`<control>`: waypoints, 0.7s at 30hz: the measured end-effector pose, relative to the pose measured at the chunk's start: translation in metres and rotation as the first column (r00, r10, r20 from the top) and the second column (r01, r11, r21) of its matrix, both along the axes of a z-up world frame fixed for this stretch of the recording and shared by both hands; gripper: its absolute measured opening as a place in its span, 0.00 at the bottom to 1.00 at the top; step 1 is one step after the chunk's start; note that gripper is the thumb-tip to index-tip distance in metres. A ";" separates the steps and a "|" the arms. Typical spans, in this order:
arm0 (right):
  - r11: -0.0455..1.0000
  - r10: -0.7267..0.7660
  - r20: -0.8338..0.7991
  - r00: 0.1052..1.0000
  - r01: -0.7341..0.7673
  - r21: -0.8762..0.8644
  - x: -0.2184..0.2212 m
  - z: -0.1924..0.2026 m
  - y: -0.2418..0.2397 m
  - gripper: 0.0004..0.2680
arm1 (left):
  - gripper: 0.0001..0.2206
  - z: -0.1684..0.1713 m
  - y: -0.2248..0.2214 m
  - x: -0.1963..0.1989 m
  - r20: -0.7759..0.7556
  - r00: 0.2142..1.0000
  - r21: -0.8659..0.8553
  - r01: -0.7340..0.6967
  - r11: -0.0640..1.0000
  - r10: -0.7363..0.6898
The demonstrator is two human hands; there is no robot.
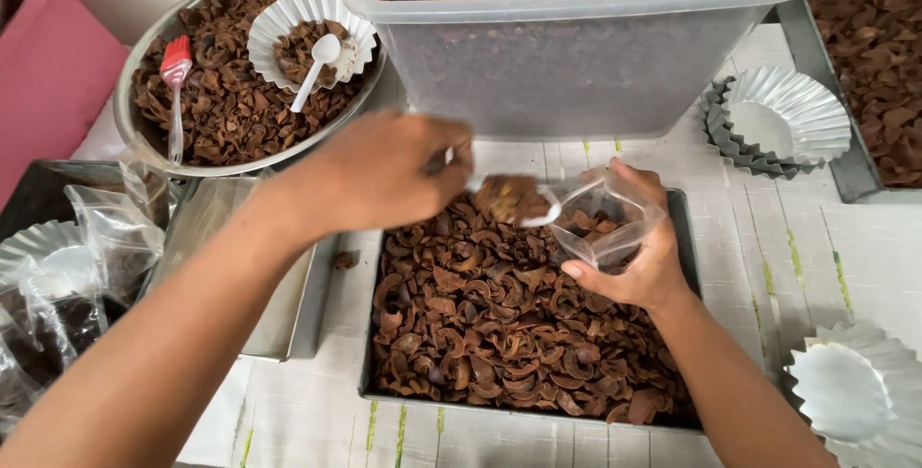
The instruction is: Filling small plastic bags with dried plant material using a small spoon from a metal tray.
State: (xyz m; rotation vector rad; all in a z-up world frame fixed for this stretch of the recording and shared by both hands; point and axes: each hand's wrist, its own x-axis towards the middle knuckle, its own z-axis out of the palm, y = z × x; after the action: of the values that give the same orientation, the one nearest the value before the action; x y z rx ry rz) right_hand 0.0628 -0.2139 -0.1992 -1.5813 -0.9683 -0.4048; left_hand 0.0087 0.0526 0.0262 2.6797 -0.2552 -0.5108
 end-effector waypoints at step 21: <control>0.993 -0.108 0.127 0.986 0.100 0.064 -0.009 -0.003 -0.012 0.37 | 0.04 -0.053 -0.119 0.001 0.469 0.339 0.811 0.201 0.550 -0.815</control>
State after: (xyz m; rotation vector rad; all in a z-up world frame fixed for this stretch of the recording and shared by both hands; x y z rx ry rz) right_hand 0.0541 -0.2261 -0.2025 -1.5722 -0.9669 -0.6106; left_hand 0.0100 -0.0661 -0.0271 3.2126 -1.6343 0.8063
